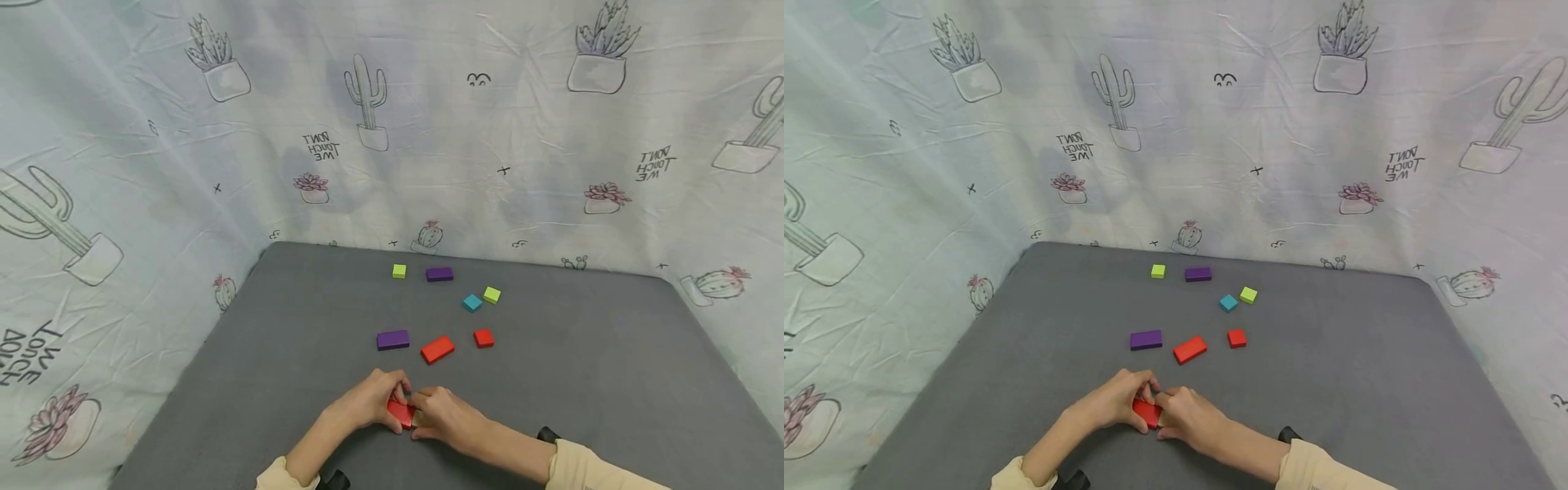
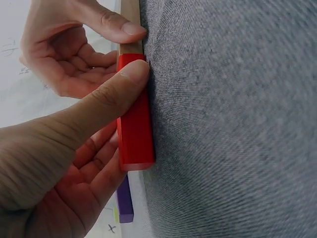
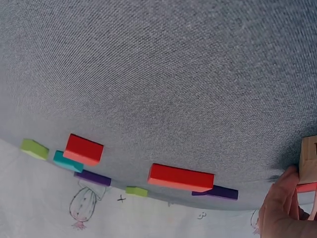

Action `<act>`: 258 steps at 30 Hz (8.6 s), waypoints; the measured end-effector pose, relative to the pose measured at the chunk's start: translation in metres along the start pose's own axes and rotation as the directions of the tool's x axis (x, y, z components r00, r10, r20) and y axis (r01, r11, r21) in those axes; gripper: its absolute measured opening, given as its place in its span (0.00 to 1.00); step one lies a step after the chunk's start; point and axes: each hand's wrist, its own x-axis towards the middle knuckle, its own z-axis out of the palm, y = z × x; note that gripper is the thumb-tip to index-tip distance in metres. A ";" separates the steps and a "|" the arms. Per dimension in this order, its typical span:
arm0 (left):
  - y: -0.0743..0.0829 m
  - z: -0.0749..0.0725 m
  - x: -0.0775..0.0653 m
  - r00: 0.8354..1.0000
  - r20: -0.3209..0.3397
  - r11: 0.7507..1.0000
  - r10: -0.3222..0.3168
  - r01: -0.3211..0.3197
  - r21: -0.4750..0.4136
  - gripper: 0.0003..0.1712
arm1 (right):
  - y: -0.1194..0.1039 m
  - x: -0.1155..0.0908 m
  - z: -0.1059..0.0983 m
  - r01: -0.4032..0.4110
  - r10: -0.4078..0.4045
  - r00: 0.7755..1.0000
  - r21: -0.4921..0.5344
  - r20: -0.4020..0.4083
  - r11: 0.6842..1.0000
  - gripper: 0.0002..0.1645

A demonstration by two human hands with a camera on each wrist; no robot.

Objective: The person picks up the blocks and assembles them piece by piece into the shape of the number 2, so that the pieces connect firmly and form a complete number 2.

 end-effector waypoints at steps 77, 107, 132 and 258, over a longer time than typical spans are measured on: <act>-0.086 -0.084 0.080 0.915 0.387 0.935 0.114 0.033 -0.354 0.41 | 0.000 0.010 0.005 -0.178 0.178 0.984 0.211 0.019 0.961 0.15; -0.041 -0.103 0.060 0.939 0.310 0.939 0.147 -0.034 -0.344 0.38 | 0.000 0.011 0.003 -0.195 0.193 0.981 0.183 0.028 0.964 0.16; -0.035 -0.062 0.042 0.902 0.417 0.972 0.112 -0.012 -0.236 0.36 | -0.002 0.007 0.005 -0.160 0.162 0.987 0.184 0.001 0.970 0.16; 0.005 -0.019 -0.021 0.985 -0.104 0.928 0.138 -0.092 0.361 0.10 | 0.128 0.041 -0.074 0.104 -0.111 0.988 0.075 0.104 0.992 0.19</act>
